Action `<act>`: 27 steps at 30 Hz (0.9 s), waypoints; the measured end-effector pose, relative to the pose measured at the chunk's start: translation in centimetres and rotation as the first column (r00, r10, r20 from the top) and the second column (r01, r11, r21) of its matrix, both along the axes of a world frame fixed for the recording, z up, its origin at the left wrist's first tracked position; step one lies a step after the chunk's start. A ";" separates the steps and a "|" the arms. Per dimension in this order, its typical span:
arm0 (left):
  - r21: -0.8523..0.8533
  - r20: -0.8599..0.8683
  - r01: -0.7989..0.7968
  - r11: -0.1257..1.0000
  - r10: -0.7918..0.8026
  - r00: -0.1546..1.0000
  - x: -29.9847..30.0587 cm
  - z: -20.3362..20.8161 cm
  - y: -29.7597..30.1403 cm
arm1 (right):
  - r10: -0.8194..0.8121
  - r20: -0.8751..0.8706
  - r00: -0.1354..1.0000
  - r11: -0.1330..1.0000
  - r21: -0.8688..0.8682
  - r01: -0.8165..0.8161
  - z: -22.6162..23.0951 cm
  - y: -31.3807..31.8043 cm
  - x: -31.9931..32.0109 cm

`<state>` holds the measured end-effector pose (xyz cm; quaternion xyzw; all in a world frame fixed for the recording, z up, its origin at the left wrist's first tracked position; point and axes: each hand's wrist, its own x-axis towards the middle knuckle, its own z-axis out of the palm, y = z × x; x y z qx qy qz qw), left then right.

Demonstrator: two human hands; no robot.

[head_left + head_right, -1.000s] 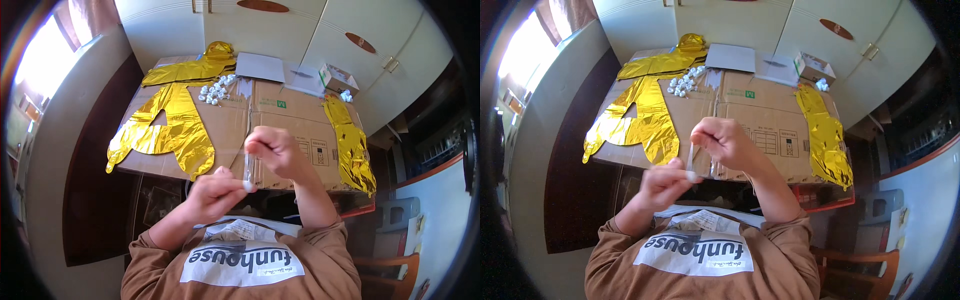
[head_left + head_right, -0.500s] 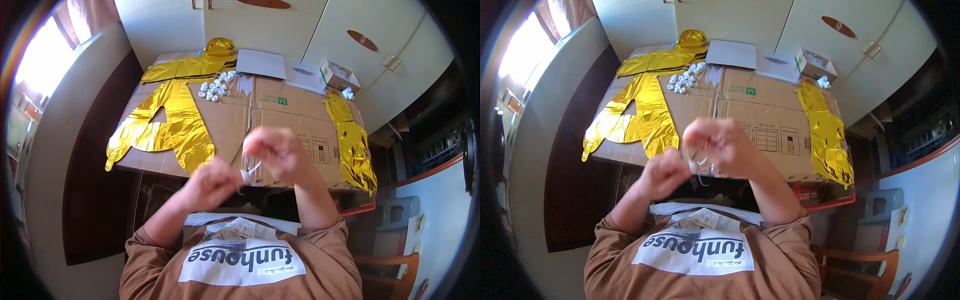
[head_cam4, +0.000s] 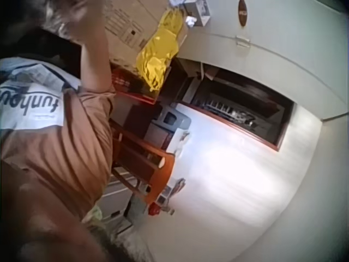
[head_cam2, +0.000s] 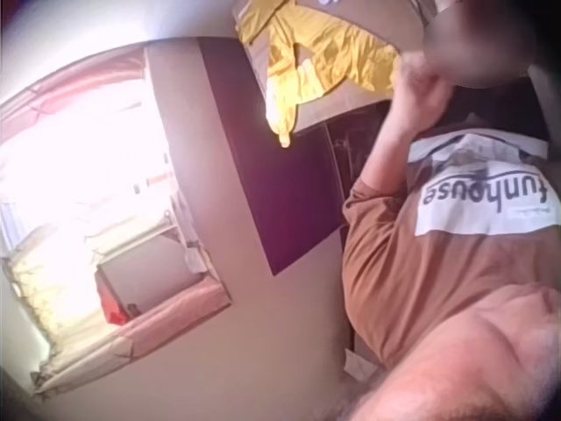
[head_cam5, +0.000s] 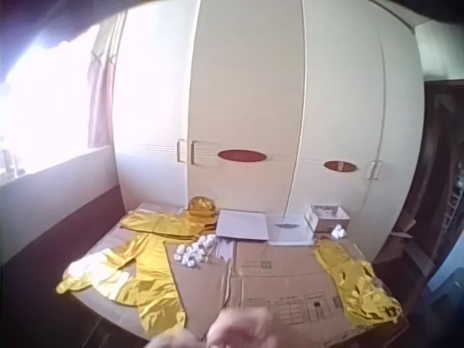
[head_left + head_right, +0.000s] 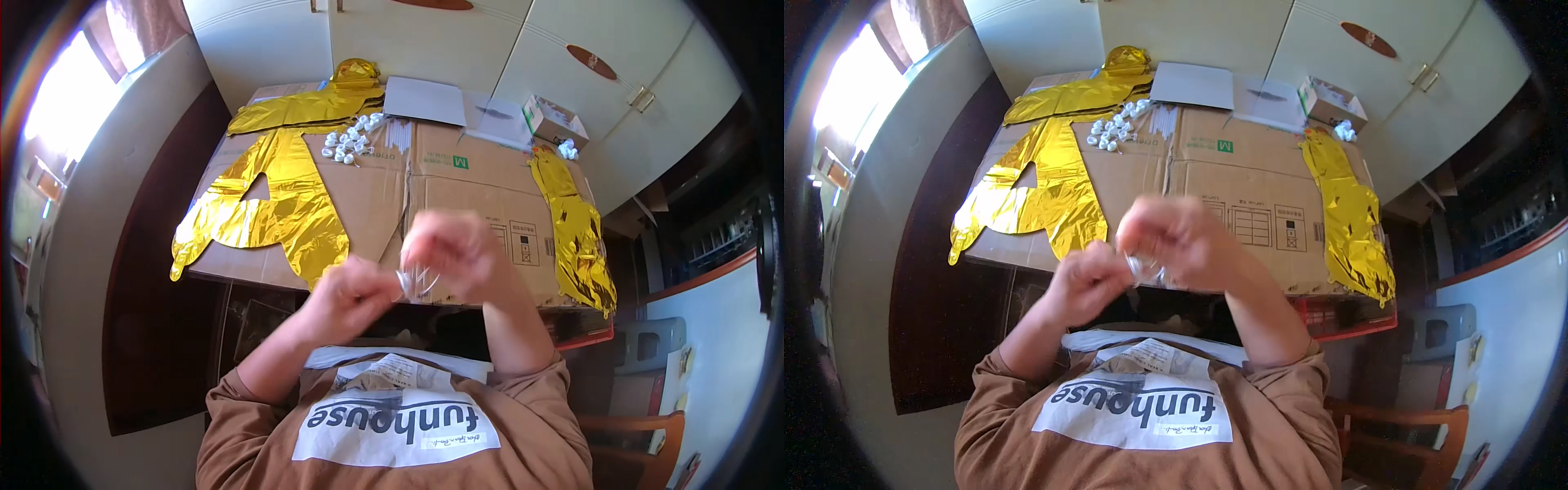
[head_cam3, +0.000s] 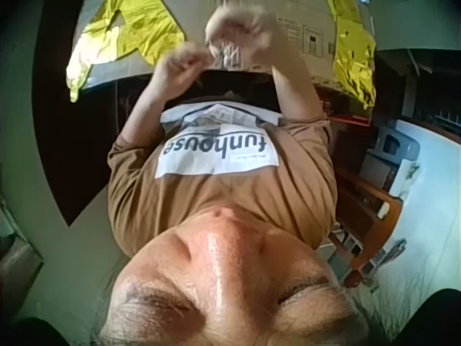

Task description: Threading small white foam-like pieces onto a thin white string.

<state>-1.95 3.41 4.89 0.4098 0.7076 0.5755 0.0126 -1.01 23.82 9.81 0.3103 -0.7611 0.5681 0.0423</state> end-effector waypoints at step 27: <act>0.447 0.541 -0.136 0.884 -0.146 0.828 0.2 0.6 0.0 | -0.009 -0.073 0.997 0.999 0.043 0.012 -2.1 -0.3 -0.9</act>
